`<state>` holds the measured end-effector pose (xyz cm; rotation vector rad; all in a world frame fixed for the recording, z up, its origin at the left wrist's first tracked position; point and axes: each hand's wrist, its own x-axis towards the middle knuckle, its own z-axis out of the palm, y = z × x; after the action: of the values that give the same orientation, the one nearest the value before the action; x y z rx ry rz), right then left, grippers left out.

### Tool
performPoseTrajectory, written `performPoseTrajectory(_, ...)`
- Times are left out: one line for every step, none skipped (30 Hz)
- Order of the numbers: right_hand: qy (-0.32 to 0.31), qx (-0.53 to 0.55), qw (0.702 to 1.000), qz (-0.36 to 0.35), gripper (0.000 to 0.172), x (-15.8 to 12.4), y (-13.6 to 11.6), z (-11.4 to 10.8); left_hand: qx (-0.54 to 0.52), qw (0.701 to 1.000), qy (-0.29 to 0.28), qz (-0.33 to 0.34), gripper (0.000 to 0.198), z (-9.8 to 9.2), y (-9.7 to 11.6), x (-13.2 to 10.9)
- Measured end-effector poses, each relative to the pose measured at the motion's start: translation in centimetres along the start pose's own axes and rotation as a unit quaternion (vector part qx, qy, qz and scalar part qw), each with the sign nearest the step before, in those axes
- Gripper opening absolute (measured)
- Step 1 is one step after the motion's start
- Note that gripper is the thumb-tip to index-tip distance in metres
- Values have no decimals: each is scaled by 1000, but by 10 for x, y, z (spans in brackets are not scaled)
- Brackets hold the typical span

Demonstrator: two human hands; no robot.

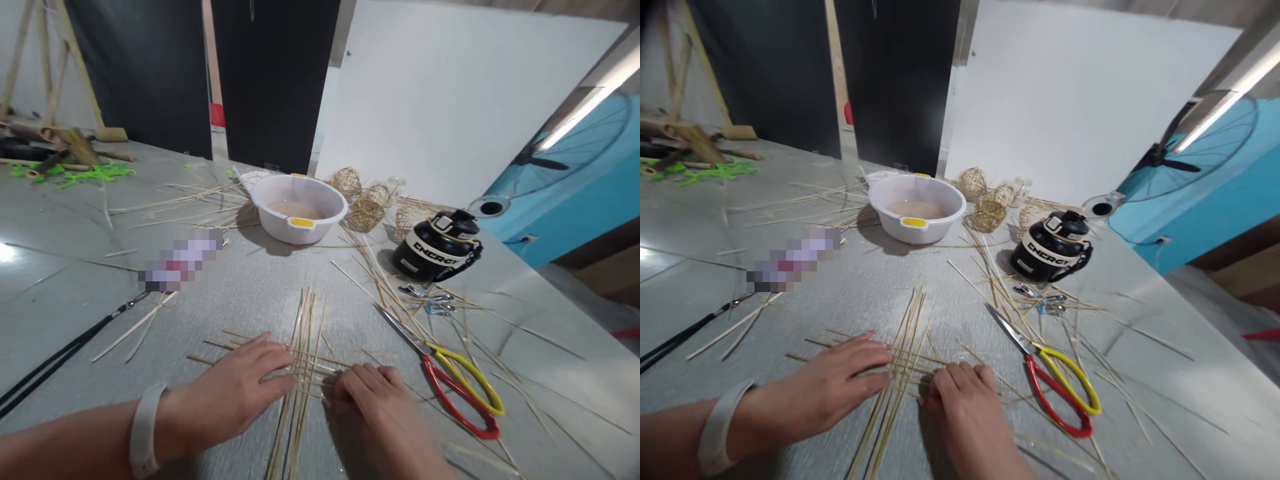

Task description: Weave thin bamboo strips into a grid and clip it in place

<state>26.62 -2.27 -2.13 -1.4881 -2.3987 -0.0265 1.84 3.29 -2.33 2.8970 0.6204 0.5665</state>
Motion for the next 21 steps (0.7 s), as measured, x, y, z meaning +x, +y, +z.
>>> performPoseTrajectory(-2,9,1000,6,15,0,0,-1,6,1000,3,2,35,1,0,0)
performPoseTrajectory(-6,18,1000,13,15,0,-1,-1,11,1000,7,5,37,1,1,-1)
performPoseTrajectory(-9,27,999,20,15,0,-1,-2,14,1000,11,7,37,1,1,-1)
performPoseTrajectory(-12,37,999,28,15,1,-2,-2,15,1000,16,9,38,1,1,0)
performPoseTrajectory(-15,45,998,36,15,1,-3,-2,15,1000,18,13,37,0,1,0)
performPoseTrajectory(-19,52,997,46,16,1,-4,-1,15,1000,17,15,37,-1,1,0)
performPoseTrajectory(-21,59,996,57,16,1,-6,-1,15,1000,12,17,37,-2,1,0)
performPoseTrajectory(-23,65,995,67,17,1,-7,0,15,1000,6,16,37,-2,1,0)
performPoseTrajectory(-24,70,994,75,18,2,-8,0,15,1000,0,15,38,-2,1,0)
performPoseTrajectory(-25,76,994,80,18,2,-10,0,14,1000,-3,13,38,-2,1,0)
performPoseTrajectory(-22,81,993,83,19,2,-11,0,13,1000,-4,11,38,-1,1,0)
performPoseTrajectory(-18,82,993,81,19,3,-12,0,12,1000,-2,11,39,0,1,-1)
performPoseTrajectory(-11,79,994,77,19,3,-14,0,10,1000,1,11,39,1,1,-1)
performPoseTrajectory(-4,72,995,71,19,3,-14,0,7,1000,4,11,39,2,0,-2)
performPoseTrajectory(4,60,996,65,18,2,-15,0,5,1000,9,11,38,3,0,-3)
performPoseTrajectory(13,46,997,57,16,2,-16,-1,2,1000,16,9,36,3,-1,-4)
performPoseTrajectory(23,31,998,49,13,1,-16,-1,-1,1000,24,5,33,3,-2,-6)
performPoseTrajectory(31,20,998,43,10,1,-16,-2,-6,999,33,-1,31,1,-3,-7)
performPoseTrajectory(38,14,998,40,7,0,-17,-4,-11,999,43,-9,30,-2,-4,-8)
performPoseTrajectory(45,9,998,36,6,0,-17,-7,-17,998,59,-24,31,-7,-5,-9)
performPoseTrajectory(56,7,998,31,8,0,-18,-10,-23,995,82,-46,32,-12,-7,-10)
